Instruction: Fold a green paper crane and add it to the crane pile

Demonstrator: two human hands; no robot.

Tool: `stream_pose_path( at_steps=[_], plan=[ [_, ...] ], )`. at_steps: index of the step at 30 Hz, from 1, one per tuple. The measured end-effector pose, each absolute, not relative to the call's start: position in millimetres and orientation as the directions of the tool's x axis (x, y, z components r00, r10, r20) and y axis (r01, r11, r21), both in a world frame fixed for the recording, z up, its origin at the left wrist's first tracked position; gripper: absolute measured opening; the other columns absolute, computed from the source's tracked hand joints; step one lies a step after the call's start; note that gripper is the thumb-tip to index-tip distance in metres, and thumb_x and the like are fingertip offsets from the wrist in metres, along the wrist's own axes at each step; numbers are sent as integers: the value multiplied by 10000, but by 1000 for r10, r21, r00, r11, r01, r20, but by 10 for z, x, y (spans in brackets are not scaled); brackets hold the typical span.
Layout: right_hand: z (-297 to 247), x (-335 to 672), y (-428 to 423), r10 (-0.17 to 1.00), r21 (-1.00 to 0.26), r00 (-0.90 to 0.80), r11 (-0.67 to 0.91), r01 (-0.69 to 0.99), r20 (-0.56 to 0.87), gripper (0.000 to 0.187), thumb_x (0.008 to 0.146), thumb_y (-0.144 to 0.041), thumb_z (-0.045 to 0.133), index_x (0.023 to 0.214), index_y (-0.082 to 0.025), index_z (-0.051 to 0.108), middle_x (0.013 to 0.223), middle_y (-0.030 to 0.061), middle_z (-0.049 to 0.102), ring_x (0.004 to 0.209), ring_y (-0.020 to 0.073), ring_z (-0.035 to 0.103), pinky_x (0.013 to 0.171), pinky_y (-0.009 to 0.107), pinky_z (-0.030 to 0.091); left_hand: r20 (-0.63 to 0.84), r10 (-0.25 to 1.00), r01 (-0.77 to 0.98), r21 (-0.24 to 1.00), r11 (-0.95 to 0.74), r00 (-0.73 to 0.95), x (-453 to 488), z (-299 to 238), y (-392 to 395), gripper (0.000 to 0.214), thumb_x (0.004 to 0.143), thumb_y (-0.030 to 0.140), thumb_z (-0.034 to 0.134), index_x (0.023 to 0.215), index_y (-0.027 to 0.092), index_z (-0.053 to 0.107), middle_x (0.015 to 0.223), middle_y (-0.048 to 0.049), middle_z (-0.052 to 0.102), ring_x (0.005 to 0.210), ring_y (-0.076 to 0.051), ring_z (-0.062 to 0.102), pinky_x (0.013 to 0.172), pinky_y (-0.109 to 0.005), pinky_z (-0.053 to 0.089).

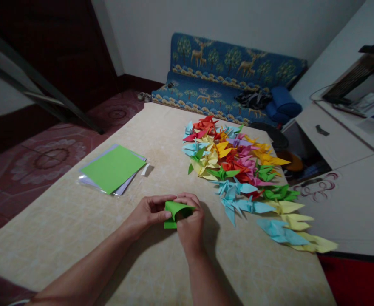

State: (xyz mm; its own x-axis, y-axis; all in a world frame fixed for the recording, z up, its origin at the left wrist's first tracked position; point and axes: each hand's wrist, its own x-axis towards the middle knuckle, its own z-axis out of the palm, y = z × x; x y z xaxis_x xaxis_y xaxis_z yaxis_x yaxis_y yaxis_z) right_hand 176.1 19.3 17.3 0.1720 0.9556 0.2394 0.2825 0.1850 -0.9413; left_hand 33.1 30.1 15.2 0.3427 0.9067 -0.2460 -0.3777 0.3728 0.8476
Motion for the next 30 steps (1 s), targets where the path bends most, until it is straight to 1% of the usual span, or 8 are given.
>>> stream_pose_path(
  at_steps=[3, 8, 14, 20, 24, 28, 30],
  plan=[
    [180, 1753, 196, 953, -935, 166, 196, 296, 252, 206, 657, -110, 584, 764, -257, 681, 906, 23, 655, 901, 206, 632, 793, 314, 515, -255, 917, -367, 857, 361, 307, 328, 157, 307, 511, 585, 265, 875, 1047, 98, 736, 898, -134, 745, 718, -189, 660, 705, -319, 507],
    [139, 1751, 198, 948, -924, 151, 222, 312, 279, 197, 694, -145, 613, 851, -256, 659, 949, 28, 653, 950, 214, 624, 858, 342, 507, -239, 929, -375, 864, 337, 284, 329, 135, 309, 459, 642, 286, 844, 1053, 111, 736, 1004, -153, 738, 795, -205, 671, 768, -334, 504],
    [50, 1737, 168, 936, -904, 182, 220, 365, 301, 376, 647, -100, 558, 995, -233, 618, 1044, 47, 640, 1031, 227, 596, 924, 366, 481, -235, 937, -326, 892, 313, 257, 355, 101, 297, 471, 664, 331, 825, 1065, 100, 732, 979, -157, 743, 782, -213, 671, 749, -333, 506],
    [50, 1740, 156, 941, -904, 193, 189, 383, 278, 478, 630, -111, 543, 1091, -231, 584, 1120, 65, 623, 1086, 237, 575, 946, 370, 469, -185, 940, -270, 926, 264, 287, 359, 101, 289, 453, 724, 373, 773, 1082, 98, 727, 994, -166, 739, 805, -234, 673, 738, -338, 506],
    [58, 1751, 156, 944, -893, 194, 167, 417, 267, 487, 637, -137, 583, 1115, -231, 577, 1132, 70, 625, 1076, 246, 578, 934, 379, 477, -188, 935, -269, 924, 273, 302, 359, 121, 283, 473, 712, 383, 781, 1085, 98, 726, 995, -162, 737, 812, -233, 667, 755, -337, 497],
    [44, 1750, 154, 953, -909, 206, 124, 398, 221, 551, 601, -119, 587, 1138, -239, 568, 1139, 71, 627, 1076, 256, 582, 921, 380, 486, -200, 915, -286, 907, 308, 349, 364, 123, 268, 562, 658, 342, 827, 1145, 95, 694, 988, -143, 733, 812, -220, 657, 760, -328, 487],
    [45, 1750, 152, 956, -909, 204, 116, 399, 211, 568, 586, -112, 584, 1139, -240, 568, 1145, 71, 625, 1088, 260, 576, 934, 381, 477, -210, 916, -294, 902, 316, 341, 364, 120, 264, 571, 640, 326, 841, 1142, 95, 696, 975, -135, 733, 804, -211, 653, 763, -324, 485]
  ],
)
